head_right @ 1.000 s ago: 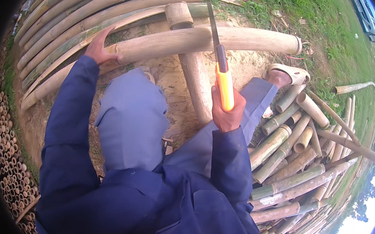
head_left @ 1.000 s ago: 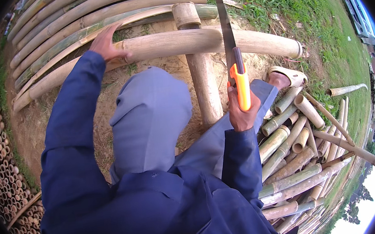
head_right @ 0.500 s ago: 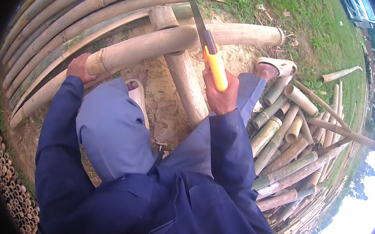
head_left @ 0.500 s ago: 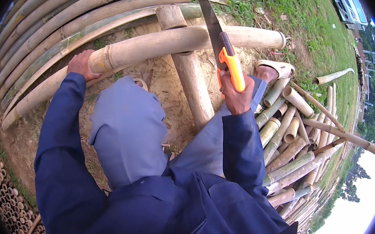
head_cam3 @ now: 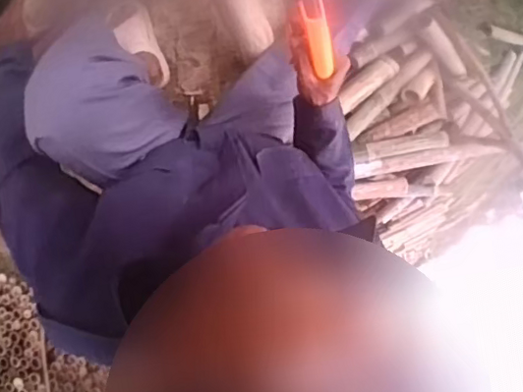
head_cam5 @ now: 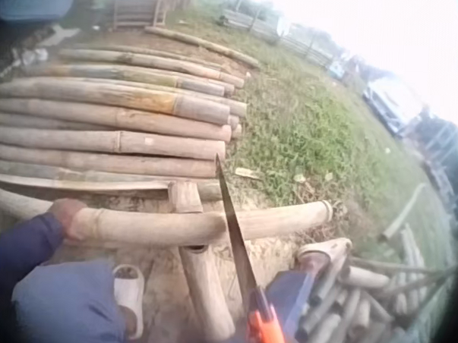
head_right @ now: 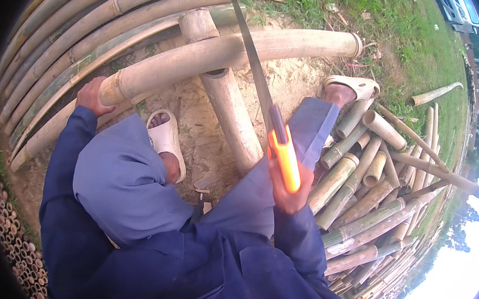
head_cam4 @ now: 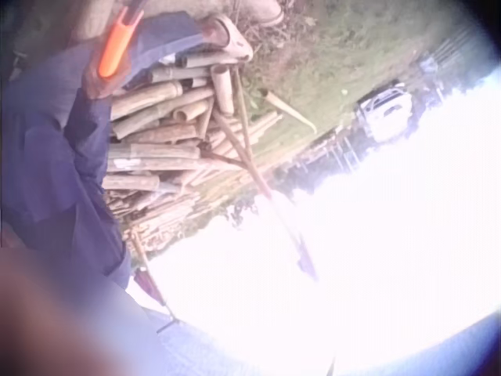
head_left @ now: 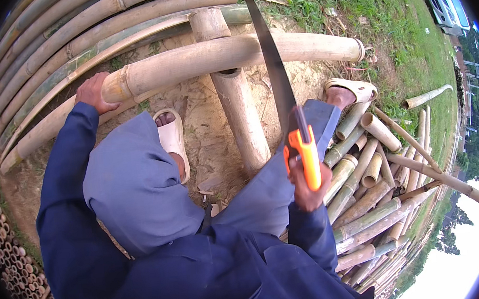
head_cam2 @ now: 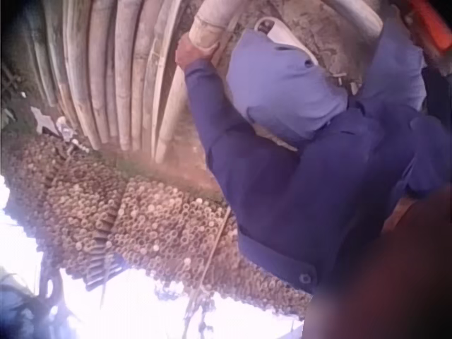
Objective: The person sits on the ground and uses a hand saw to cut bamboo poles into shorter sections. They repeatedly position a pole between their legs, saw through it, and then move the cut pieces aside to continue with the next pole.
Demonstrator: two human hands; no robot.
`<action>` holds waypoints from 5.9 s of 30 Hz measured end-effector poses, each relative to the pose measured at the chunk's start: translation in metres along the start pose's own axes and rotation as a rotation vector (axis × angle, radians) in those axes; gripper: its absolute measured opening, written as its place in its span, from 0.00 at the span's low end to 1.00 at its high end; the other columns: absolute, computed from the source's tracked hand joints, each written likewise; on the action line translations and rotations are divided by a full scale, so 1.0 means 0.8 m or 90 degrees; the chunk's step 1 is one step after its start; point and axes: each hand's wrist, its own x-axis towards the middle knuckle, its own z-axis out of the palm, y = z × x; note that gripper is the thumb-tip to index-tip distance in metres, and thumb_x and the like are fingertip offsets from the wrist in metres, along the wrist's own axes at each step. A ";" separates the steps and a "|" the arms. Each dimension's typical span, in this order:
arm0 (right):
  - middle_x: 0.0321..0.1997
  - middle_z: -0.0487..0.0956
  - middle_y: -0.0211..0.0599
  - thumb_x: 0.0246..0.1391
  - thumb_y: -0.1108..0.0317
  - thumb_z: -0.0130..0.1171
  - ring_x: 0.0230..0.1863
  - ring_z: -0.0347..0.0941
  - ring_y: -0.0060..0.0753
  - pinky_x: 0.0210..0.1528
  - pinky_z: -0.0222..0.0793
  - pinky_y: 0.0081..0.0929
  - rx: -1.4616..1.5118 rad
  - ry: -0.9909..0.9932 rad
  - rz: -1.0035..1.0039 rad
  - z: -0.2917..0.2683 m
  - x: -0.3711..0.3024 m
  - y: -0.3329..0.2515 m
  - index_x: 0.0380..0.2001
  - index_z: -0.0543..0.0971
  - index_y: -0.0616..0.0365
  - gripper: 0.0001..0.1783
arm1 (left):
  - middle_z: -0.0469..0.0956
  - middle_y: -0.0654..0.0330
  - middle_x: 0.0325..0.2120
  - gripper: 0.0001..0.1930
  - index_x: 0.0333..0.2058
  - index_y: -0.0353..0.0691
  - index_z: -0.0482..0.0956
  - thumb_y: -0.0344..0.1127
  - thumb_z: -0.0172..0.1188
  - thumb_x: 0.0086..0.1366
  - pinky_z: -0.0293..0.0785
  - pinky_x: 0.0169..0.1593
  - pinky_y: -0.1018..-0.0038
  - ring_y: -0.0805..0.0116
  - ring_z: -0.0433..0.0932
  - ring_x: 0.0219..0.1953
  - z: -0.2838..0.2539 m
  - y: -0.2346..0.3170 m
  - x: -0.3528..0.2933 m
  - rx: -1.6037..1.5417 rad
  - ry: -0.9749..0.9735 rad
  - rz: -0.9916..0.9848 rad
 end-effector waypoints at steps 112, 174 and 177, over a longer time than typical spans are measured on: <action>0.47 0.86 0.48 0.58 0.77 0.61 0.40 0.82 0.24 0.44 0.75 0.23 -0.104 0.002 -0.069 -0.049 -0.107 0.029 0.57 0.79 0.71 0.23 | 0.79 0.52 0.49 0.49 0.58 0.42 0.74 0.57 0.81 0.37 0.74 0.56 0.57 0.48 0.79 0.51 0.015 -0.018 0.003 0.000 -0.015 0.040; 0.29 0.83 0.48 0.57 0.69 0.65 0.29 0.83 0.50 0.34 0.75 0.38 -0.115 0.001 -0.063 -0.050 -0.106 0.004 0.43 0.84 0.58 0.10 | 0.77 0.49 0.39 0.50 0.48 0.39 0.73 0.58 0.81 0.24 0.74 0.49 0.56 0.46 0.77 0.44 0.067 -0.048 0.007 -0.010 0.085 0.056; 0.27 0.81 0.53 0.56 0.69 0.65 0.30 0.83 0.53 0.33 0.74 0.40 -0.186 0.006 -0.018 -0.021 -0.029 -0.006 0.37 0.83 0.61 0.08 | 0.77 0.49 0.39 0.50 0.48 0.39 0.73 0.57 0.81 0.24 0.74 0.49 0.56 0.45 0.77 0.44 0.067 -0.046 0.010 -0.020 0.109 0.041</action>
